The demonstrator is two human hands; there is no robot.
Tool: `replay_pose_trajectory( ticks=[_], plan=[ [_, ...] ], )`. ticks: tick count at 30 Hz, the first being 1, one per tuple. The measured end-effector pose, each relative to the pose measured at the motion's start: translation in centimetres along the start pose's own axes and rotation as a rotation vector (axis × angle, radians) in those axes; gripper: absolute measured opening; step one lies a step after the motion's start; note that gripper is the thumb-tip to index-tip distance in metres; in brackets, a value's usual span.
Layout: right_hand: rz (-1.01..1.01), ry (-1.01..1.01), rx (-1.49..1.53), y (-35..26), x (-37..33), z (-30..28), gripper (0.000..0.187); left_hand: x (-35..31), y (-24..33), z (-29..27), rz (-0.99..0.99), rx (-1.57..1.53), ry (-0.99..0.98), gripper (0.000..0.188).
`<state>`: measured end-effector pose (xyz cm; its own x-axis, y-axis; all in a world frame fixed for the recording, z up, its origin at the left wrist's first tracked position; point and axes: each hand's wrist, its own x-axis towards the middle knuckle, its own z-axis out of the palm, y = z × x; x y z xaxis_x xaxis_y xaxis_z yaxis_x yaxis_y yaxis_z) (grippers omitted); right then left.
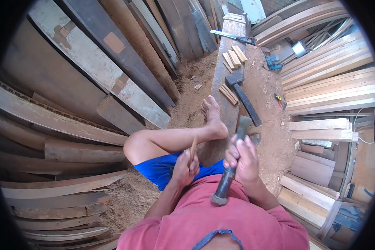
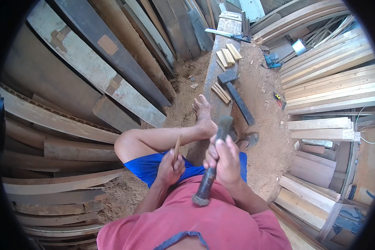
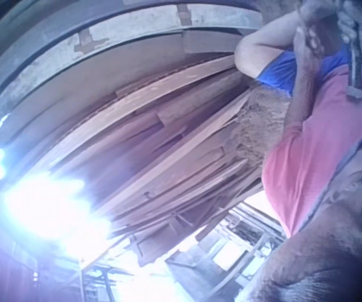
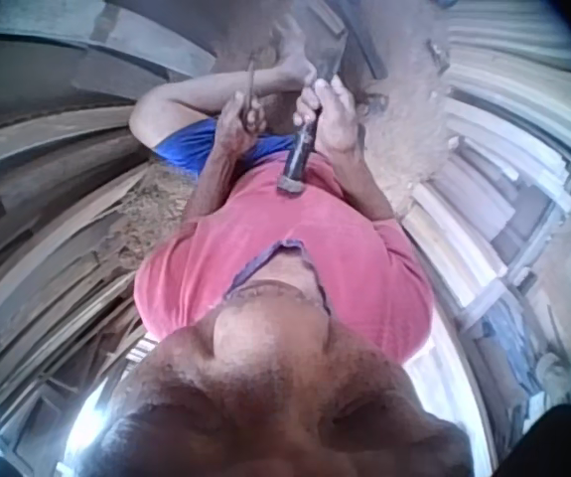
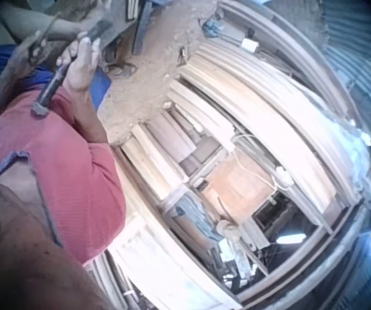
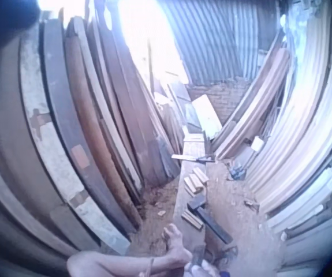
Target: The person chisels a small piece of wood. They hold the chisel against the wood and strike the end of the chisel with a heavy metal hammer, removing shavings.
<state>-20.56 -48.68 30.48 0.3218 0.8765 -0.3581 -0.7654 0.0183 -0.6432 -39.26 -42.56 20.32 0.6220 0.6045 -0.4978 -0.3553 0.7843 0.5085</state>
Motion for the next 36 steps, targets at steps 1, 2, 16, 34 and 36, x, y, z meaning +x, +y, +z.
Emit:
replay_pose_trajectory(
  ticks=[1, 2, 16, 34, 36],
  plan=[
    [0.068, -0.020, 0.054, 0.7, 1.3, -0.1, 0.012, 1.9, 0.6, 0.2, -0.021, -0.056, 0.003, 0.045],
    [0.127, -0.036, 0.103, 1.4, 2.5, 0.0, 0.012, 4.3, 1.4, 0.6, -0.046, -0.113, -0.005, 0.046],
    [0.303, -0.243, 0.025, 4.3, 1.0, 1.6, 0.015, 5.5, 3.4, 4.7, -0.049, 0.159, 0.101, 0.037],
    [0.015, 0.045, 0.012, 1.9, 4.3, -3.5, 0.011, 7.2, 3.0, 3.0, 0.000, -0.001, 0.131, 0.041],
    [0.107, -0.024, 0.088, 2.3, 5.4, -0.7, 0.011, 9.9, 3.9, 2.7, 0.051, -0.002, -0.015, 0.040]
  ],
)
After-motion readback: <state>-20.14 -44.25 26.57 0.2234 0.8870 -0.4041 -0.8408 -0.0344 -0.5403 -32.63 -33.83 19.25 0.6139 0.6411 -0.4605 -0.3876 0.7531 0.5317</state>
